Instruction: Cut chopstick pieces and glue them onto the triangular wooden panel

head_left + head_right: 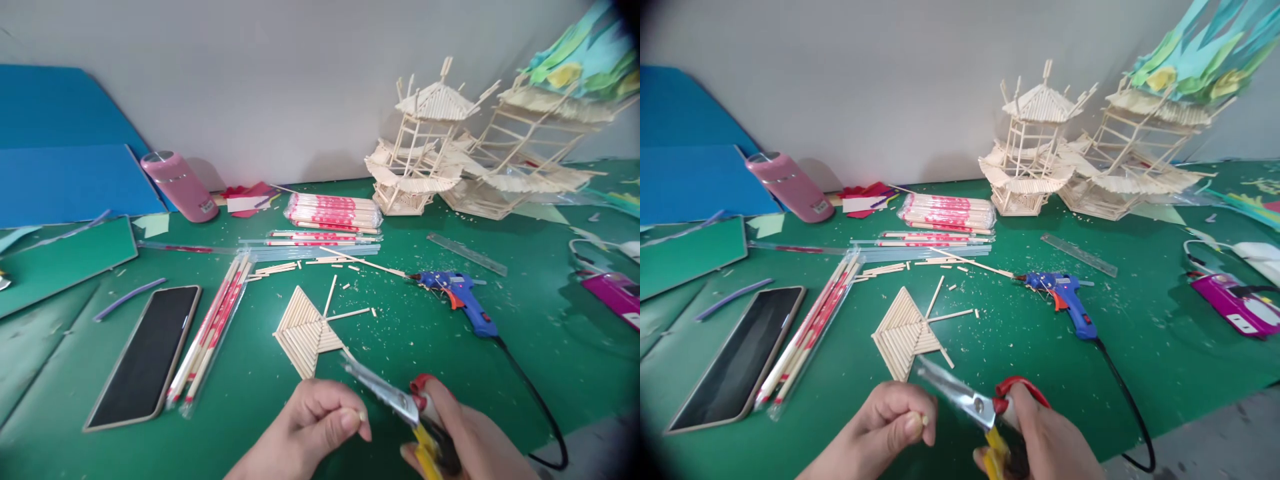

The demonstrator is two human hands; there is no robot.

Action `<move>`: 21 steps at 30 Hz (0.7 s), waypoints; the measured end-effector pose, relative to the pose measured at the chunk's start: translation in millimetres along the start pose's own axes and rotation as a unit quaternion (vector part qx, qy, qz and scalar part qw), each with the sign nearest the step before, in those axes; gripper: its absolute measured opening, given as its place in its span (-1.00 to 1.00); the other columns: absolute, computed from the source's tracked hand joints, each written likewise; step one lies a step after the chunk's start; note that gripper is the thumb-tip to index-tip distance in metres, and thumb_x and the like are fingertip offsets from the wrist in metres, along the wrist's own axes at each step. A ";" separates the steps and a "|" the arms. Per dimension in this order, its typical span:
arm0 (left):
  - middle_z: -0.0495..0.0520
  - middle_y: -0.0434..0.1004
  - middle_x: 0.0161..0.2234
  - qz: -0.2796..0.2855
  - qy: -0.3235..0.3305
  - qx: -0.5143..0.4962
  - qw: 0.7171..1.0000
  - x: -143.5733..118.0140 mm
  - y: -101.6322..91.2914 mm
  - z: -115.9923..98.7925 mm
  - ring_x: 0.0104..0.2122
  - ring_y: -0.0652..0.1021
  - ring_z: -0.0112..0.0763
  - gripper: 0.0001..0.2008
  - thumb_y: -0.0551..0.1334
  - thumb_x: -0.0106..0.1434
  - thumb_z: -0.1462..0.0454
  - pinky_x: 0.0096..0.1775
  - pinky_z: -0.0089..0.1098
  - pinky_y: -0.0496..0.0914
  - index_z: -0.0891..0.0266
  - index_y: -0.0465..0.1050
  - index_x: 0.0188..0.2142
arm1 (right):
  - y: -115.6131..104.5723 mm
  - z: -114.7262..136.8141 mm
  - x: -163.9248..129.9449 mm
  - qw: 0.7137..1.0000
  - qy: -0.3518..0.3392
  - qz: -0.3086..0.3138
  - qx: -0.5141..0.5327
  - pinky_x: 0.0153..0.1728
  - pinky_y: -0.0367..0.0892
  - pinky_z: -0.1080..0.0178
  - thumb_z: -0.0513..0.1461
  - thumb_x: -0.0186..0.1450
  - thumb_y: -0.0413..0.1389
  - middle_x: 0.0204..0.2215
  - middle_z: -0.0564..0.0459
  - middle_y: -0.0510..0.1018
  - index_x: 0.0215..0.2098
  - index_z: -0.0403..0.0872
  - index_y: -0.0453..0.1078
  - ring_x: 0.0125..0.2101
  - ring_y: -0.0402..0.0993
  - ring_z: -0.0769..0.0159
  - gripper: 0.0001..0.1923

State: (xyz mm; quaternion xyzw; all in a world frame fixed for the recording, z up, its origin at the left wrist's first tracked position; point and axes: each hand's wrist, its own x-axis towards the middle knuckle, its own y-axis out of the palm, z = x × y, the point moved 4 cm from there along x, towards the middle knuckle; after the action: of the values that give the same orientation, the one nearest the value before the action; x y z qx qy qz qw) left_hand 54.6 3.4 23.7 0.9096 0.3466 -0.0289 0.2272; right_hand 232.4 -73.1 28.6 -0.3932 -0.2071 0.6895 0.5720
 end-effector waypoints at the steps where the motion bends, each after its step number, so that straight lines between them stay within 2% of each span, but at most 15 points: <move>1: -0.01 0.36 -0.54 0.004 -0.010 0.015 1.000 0.0 0.8 0.1 -0.52 0.26 -0.55 -0.75 0.18 0.19 0.14 -0.46 -0.50 0.10 0.26 0.53 -0.43 | -3.7 -0.4 1.3 1.000 0.002 -0.007 -0.003 -0.58 0.33 0.35 -0.13 0.12 0.06 -0.56 0.07 0.51 -0.22 -0.05 0.21 -0.57 0.48 0.29 -0.72; 4: -0.03 0.29 -0.57 -0.027 -0.015 -0.021 0.999 2.5 0.7 0.8 -0.53 0.22 -0.55 -0.75 0.20 0.18 0.13 -0.47 -0.49 0.06 0.28 0.51 -0.43 | -20.0 -7.9 7.7 0.997 0.028 -0.054 -0.039 -0.63 0.28 0.35 -0.09 0.17 0.01 -0.60 0.09 0.47 -0.20 -0.06 0.18 -0.60 0.45 0.30 -0.72; 8: -0.16 -0.01 -0.68 -0.077 0.004 -0.182 0.980 11.0 -0.7 -0.1 -0.62 0.06 -0.60 -0.76 0.18 0.19 0.16 -0.54 -0.50 -0.04 0.31 0.43 -0.45 | -44.4 -32.9 24.0 0.975 0.110 -0.133 -0.141 -0.59 0.29 0.28 0.00 0.17 -0.02 -0.57 0.09 0.47 -0.28 -0.01 0.20 -0.55 0.46 0.21 -0.72; 10: -0.18 -0.05 -0.69 -0.104 0.011 -0.237 0.966 14.3 -1.8 -2.4 -0.65 0.03 -0.62 -0.80 0.14 0.22 0.21 -0.54 -0.50 -0.04 0.32 0.39 -0.42 | -52.8 -45.2 31.8 0.960 0.136 -0.161 -0.185 -0.52 0.32 0.23 0.01 0.15 -0.01 -0.48 0.04 0.50 -0.25 -0.01 0.21 -0.46 0.48 0.15 -0.68; 12: -0.17 0.03 -0.71 -0.126 0.016 -0.265 0.956 15.6 -2.0 -5.4 -0.67 0.07 -0.63 -0.83 0.08 0.26 0.26 -0.53 -0.49 0.00 0.31 0.35 -0.38 | -56.8 -52.8 35.7 0.955 0.132 -0.172 -0.201 -0.44 0.35 0.20 0.01 0.14 0.00 -0.36 -0.01 0.52 -0.15 -0.03 0.21 -0.37 0.49 0.13 -0.61; 14: -0.09 0.25 -0.69 -0.123 0.020 -0.273 0.954 15.7 0.2 -8.9 -0.68 0.19 -0.60 -0.85 0.02 0.29 0.28 -0.52 -0.48 0.06 0.29 0.31 -0.34 | -60.1 -55.5 34.3 0.956 0.111 -0.180 -0.202 -0.38 0.36 0.19 0.03 0.14 0.00 -0.27 -0.04 0.50 -0.09 -0.04 0.20 -0.30 0.47 0.12 -0.55; 17: 0.08 0.50 -0.54 -0.109 0.028 -0.272 0.956 15.4 4.3 -13.5 -0.62 0.41 -0.47 -0.88 -0.01 0.30 0.29 -0.49 -0.45 0.16 0.27 0.25 -0.31 | -70.0 -53.8 26.6 0.958 0.061 -0.194 -0.202 -0.28 0.32 0.14 0.10 0.17 -0.05 -0.18 -0.06 0.44 -0.12 -0.03 0.24 -0.21 0.41 0.10 -0.53; 19: 0.15 0.55 -0.45 -0.112 0.023 -0.270 0.956 15.1 5.7 -14.8 -0.56 0.48 -0.40 -0.90 -0.01 0.29 0.31 -0.43 -0.40 0.23 0.27 0.22 -0.32 | -81.6 -55.2 23.0 0.955 0.055 -0.217 -0.195 -0.28 0.30 0.15 0.11 0.19 -0.11 -0.17 -0.04 0.42 -0.18 -0.01 0.27 -0.26 0.42 0.14 -0.56; 21: 0.19 0.57 -0.39 -0.118 0.017 -0.265 0.957 14.5 6.1 -15.2 -0.52 0.51 -0.36 -0.92 -0.01 0.29 0.33 -0.38 -0.36 0.27 0.27 0.20 -0.32 | -94.4 -62.6 24.1 0.946 0.089 -0.248 -0.187 -0.37 0.31 0.19 0.11 0.19 -0.12 -0.19 0.00 0.43 -0.20 0.02 0.26 -0.41 0.43 0.22 -0.58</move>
State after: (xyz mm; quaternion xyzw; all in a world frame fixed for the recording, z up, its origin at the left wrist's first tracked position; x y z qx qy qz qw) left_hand 67.8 15.0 36.7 0.7696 0.4503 0.0529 0.4496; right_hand 339.4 -35.9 52.8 -0.4894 -0.3714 0.4372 0.6569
